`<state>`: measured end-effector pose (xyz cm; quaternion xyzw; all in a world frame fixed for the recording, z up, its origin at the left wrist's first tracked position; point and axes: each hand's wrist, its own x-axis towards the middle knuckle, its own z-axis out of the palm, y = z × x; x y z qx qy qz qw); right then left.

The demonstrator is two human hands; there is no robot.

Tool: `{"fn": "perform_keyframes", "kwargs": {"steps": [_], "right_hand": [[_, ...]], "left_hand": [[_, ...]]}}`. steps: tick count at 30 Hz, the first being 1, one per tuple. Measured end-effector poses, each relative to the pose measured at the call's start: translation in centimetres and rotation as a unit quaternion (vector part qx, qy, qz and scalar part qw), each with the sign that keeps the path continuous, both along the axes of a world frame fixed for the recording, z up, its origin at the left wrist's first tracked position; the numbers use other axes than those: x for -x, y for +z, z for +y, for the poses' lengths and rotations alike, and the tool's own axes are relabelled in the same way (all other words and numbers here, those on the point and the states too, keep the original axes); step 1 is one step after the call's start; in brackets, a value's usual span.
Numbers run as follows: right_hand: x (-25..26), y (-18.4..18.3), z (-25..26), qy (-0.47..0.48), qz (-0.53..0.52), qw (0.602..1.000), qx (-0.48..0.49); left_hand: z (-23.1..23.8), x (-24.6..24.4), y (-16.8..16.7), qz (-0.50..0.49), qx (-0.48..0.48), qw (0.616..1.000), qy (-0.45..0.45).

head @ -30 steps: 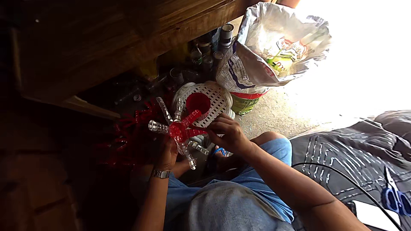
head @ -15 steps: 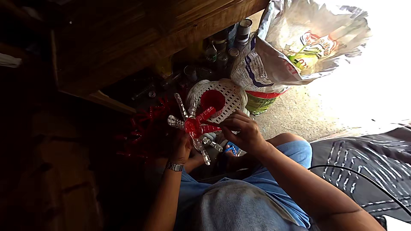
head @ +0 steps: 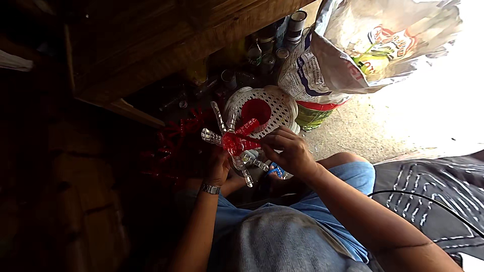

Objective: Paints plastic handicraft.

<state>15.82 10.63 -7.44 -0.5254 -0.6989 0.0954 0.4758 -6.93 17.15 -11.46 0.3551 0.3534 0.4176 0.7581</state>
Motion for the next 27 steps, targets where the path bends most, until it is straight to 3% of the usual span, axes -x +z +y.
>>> {"fn": "perform_keyframes", "kwargs": {"steps": [27], "right_hand": [[-0.8,0.0,-1.2,0.008,0.032,0.999,-0.011]], "left_hand": [[-0.1,0.0,0.2,-0.007,0.013,1.0,0.014]]}}
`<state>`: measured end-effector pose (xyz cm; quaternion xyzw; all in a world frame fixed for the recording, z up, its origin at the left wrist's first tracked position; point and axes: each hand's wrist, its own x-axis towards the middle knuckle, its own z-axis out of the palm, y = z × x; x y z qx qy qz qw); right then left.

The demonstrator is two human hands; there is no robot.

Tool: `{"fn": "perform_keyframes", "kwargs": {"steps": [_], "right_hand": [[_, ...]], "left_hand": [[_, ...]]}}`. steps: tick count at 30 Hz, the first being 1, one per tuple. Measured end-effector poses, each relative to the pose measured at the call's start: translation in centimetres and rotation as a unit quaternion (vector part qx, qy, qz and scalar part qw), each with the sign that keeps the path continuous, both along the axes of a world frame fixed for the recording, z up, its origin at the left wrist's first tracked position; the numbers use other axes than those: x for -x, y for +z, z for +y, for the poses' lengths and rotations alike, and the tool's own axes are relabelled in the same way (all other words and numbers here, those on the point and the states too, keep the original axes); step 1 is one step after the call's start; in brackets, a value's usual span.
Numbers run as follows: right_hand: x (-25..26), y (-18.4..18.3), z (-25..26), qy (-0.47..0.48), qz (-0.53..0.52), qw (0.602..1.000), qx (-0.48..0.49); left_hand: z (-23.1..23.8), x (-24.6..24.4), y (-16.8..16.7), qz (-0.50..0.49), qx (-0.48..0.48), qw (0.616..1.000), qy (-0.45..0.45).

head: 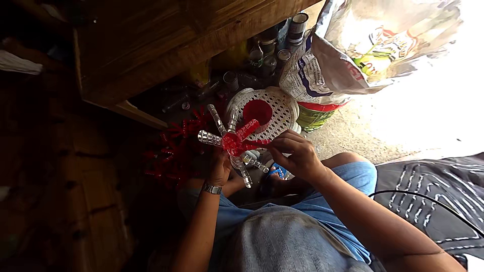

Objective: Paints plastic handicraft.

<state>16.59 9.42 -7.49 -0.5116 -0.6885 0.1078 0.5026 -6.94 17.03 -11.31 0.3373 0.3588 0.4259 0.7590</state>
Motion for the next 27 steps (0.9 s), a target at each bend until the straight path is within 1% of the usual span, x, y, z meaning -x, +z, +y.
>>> {"fn": "perform_keyframes", "kwargs": {"steps": [3,6,8,10,13,16,19,21,24,27], "right_hand": [[-0.9,1.0,-0.4,-0.017,0.042,0.999,-0.02],[-2.9,2.5,0.1,-0.071,0.044,0.996,-0.024],[-4.5,3.1,1.3,-0.113,0.027,0.993,0.007],[-5.6,3.0,3.2,-0.137,0.023,0.988,0.061],[-6.1,2.0,6.7,-0.1,-0.001,0.985,0.141],[-5.6,0.7,10.0,-0.05,-0.088,0.975,0.197],[-5.1,0.4,12.1,-0.019,-0.183,0.941,0.285],[-4.4,0.4,12.7,-0.015,-0.216,0.927,0.308],[-4.4,0.1,13.1,0.005,-0.22,0.925,0.311],[-4.9,0.8,12.1,0.011,-0.146,0.936,0.321]], "left_hand": [[0.1,-0.1,0.1,-0.016,0.011,1.0,0.019],[0.2,0.2,-0.2,-0.03,0.018,0.999,0.035],[0.2,0.6,-0.2,-0.036,0.012,0.999,0.037],[0.0,1.2,-0.3,-0.043,0.019,0.998,0.049],[-0.2,2.1,-0.4,-0.067,0.037,0.994,0.073],[-0.6,2.5,0.8,-0.073,0.069,0.99,0.094],[-0.7,3.0,1.3,-0.093,0.083,0.987,0.098],[-0.8,3.2,1.6,-0.111,0.082,0.985,0.104],[-0.8,3.3,1.4,-0.145,0.078,0.981,0.1],[-0.8,3.1,1.4,-0.167,0.095,0.977,0.089]]}}
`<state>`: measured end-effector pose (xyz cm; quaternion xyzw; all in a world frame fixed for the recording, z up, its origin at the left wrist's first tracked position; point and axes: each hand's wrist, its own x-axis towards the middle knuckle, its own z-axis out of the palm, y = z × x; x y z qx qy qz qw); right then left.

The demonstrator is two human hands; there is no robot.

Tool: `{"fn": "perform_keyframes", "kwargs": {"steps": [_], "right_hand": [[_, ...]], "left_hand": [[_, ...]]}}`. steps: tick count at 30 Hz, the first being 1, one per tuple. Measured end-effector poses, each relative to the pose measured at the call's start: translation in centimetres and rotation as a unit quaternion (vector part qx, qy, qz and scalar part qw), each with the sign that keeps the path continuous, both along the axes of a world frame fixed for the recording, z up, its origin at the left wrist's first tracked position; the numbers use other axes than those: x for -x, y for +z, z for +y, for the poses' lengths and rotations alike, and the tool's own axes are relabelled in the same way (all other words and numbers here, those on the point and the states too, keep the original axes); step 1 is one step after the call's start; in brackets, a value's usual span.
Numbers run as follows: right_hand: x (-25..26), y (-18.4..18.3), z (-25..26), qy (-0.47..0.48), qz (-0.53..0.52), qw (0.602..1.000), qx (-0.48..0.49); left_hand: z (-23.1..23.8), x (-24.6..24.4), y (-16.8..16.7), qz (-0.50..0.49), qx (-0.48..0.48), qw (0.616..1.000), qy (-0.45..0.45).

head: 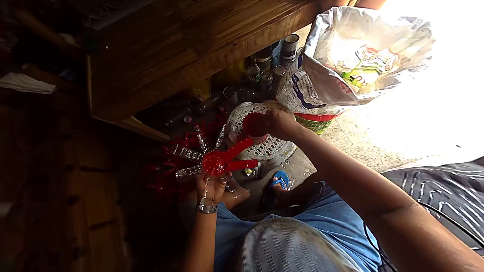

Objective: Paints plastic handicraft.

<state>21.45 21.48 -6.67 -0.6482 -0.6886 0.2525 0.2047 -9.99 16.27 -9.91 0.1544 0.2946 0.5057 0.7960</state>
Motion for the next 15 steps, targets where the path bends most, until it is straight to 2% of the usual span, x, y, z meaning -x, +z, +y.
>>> {"fn": "perform_keyframes", "kwargs": {"steps": [4,7,11,15], "right_hand": [[-0.8,1.7,-3.1,-0.069,0.081,0.992,-0.06],[-1.3,2.3,-4.9,-0.084,0.111,0.983,-0.122],[-1.3,2.2,-6.6,-0.093,0.106,0.974,-0.177],[-1.1,1.5,-8.0,-0.089,0.082,0.967,-0.223]], "left_hand": [[0.0,-0.3,-1.3,0.02,-0.013,0.999,-0.029],[0.2,-0.8,-1.8,0.023,-0.027,0.998,-0.052],[0.3,-1.9,-1.5,0.014,0.0,0.998,-0.062],[0.4,-2.3,-2.0,-0.001,-0.049,0.995,-0.082]]}}
